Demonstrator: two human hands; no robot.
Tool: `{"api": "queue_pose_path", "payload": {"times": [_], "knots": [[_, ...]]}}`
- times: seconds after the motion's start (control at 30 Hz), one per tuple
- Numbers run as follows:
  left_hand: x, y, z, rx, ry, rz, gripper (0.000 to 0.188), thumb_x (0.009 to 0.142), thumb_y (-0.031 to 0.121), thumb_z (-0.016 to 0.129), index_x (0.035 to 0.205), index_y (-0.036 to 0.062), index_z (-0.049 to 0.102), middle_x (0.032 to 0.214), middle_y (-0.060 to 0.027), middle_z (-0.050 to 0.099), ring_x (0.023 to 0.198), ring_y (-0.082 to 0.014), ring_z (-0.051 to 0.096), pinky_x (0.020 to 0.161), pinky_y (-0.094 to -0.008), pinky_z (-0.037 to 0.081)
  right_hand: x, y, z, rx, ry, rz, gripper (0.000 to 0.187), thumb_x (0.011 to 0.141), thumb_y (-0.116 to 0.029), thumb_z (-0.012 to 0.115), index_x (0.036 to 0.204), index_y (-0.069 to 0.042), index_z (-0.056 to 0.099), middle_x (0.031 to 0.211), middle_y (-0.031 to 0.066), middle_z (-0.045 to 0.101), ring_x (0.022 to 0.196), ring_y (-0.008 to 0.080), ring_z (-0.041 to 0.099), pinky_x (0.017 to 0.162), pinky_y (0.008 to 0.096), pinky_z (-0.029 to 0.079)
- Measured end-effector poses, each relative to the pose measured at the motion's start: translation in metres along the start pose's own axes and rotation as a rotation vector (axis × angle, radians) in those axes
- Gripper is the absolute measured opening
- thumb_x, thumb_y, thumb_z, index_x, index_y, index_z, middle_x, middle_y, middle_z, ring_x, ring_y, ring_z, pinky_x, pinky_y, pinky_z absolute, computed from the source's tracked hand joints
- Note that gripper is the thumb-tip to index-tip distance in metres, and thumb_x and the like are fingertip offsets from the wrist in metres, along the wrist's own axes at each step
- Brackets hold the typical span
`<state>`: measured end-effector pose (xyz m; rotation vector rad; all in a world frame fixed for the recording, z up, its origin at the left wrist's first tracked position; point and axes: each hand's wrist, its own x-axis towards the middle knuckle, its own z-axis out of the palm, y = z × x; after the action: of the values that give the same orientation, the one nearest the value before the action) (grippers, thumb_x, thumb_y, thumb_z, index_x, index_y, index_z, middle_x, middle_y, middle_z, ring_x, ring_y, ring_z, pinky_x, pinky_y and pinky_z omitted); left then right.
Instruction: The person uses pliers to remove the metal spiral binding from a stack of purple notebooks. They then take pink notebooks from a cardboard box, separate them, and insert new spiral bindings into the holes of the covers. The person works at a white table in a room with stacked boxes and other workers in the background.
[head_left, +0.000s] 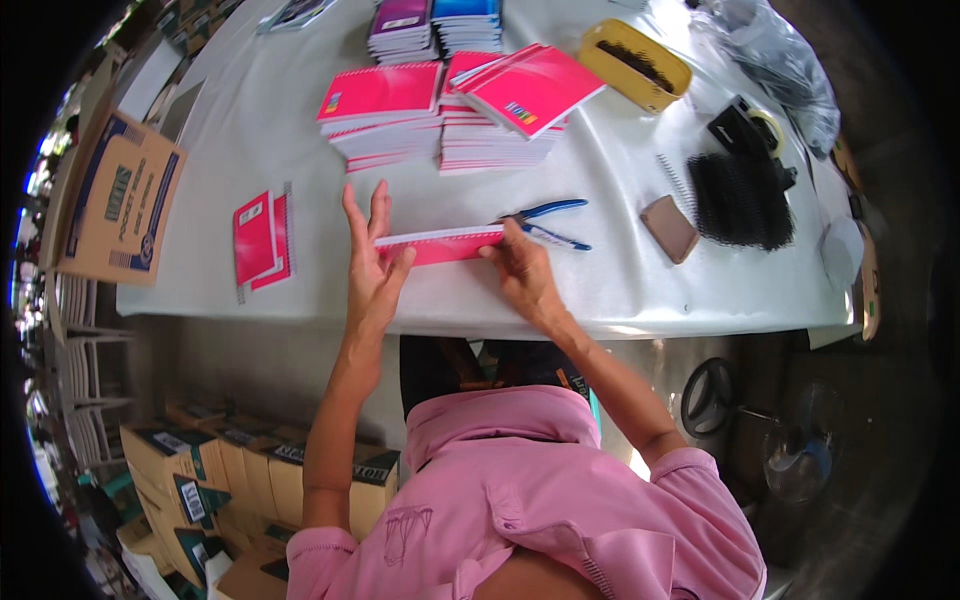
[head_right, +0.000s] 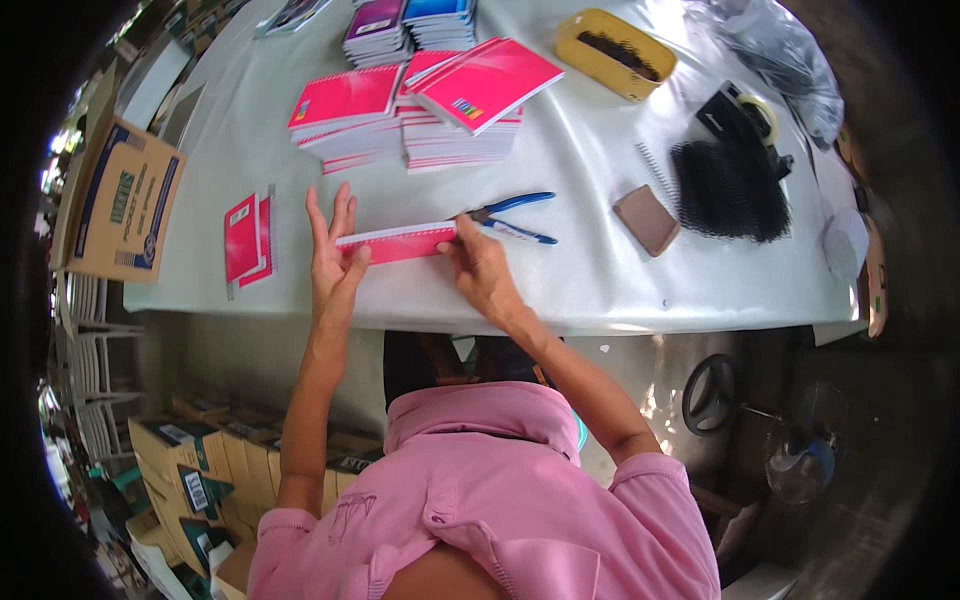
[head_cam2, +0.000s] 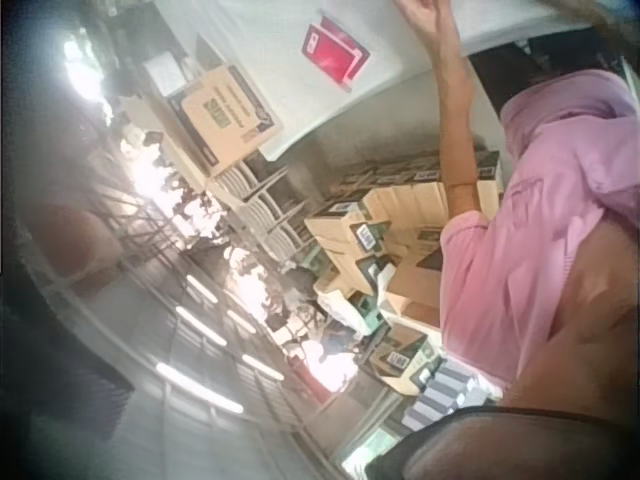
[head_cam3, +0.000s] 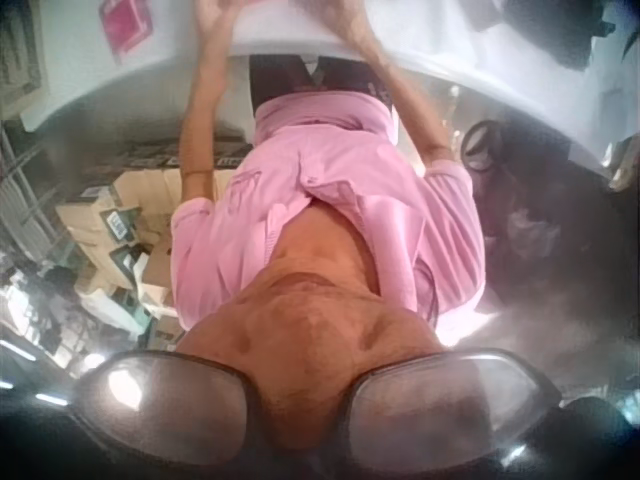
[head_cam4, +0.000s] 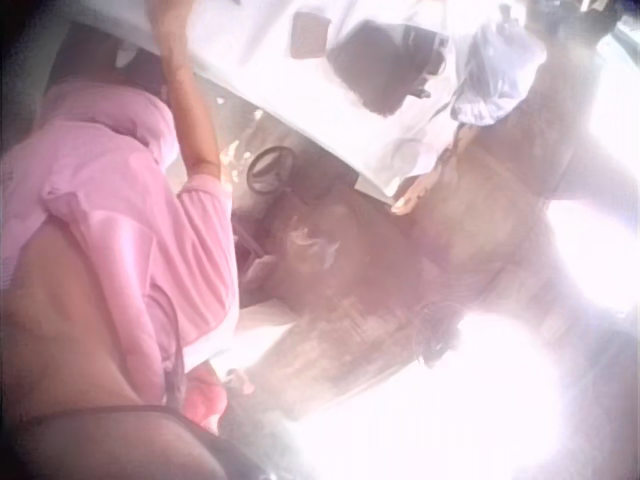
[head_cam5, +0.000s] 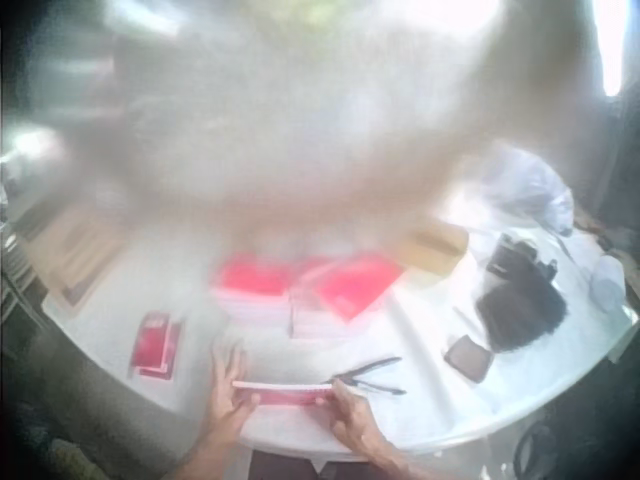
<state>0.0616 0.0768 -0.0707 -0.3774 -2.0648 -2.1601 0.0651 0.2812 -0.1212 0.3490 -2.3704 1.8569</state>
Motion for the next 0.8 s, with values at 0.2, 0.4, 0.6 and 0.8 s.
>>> {"api": "queue_pose_path", "payload": {"times": [0.2, 0.4, 0.6, 0.8], "knots": [[0.004, 0.023, 0.015, 0.918, 0.143, 0.433, 0.094, 0.086, 0.032, 0.07, 0.153, 0.0046, 0.011, 0.154, -0.0191, 0.029, 0.145, -0.0331, 0.024, 0.116, -0.049, 0.018, 0.004, -0.018, -0.001, -0.069, 0.023, -0.025, 0.019, 0.082, 0.012, 0.055, 0.096, -0.001, 0.049, 0.072, 0.0192, 0.054, 0.061, 0.0292, 0.049, 0.059, 0.0302, 0.043], [0.011, -0.002, 0.064, 1.306, -0.226, 0.329, 0.065, 0.086, 0.041, 0.062, 0.138, 0.0053, 0.047, 0.136, -0.0119, 0.053, 0.129, -0.0382, 0.044, 0.109, -0.0601, 0.025, 0.003, -0.021, -0.043, 0.12, -0.031, 0.13, 0.025, 0.084, 0.004, 0.059, 0.109, 0.002, 0.058, 0.092, 0.0119, 0.063, 0.083, 0.0186, 0.058, 0.074, 0.032, 0.048], [0.01, 0.005, 0.056, 1.181, -0.321, 0.397, 0.056, 0.09, 0.034, 0.059, 0.139, 0.0103, 0.046, 0.139, -0.0113, 0.052, 0.128, -0.039, 0.049, 0.109, -0.055, 0.029, 0.072, 0.076, -0.247, -0.798, 0.416, -0.236, 0.025, 0.087, -0.005, 0.06, 0.11, 0.005, 0.059, 0.105, 0.0175, 0.06, 0.095, 0.0296, 0.058, 0.084, 0.0379, 0.048], [0.013, 0.007, 0.058, 1.178, -0.282, 0.385, 0.06, 0.088, 0.036, 0.061, 0.138, 0.0066, 0.045, 0.135, -0.012, 0.054, 0.128, -0.0366, 0.048, 0.108, -0.0548, 0.03, 0.076, 0.119, -0.295, -1.296, 0.337, -0.25, 0.018, 0.085, -0.004, 0.06, 0.102, 0.002, 0.059, 0.095, 0.0212, 0.06, 0.086, 0.0394, 0.057, 0.077, 0.0468, 0.046]]}}
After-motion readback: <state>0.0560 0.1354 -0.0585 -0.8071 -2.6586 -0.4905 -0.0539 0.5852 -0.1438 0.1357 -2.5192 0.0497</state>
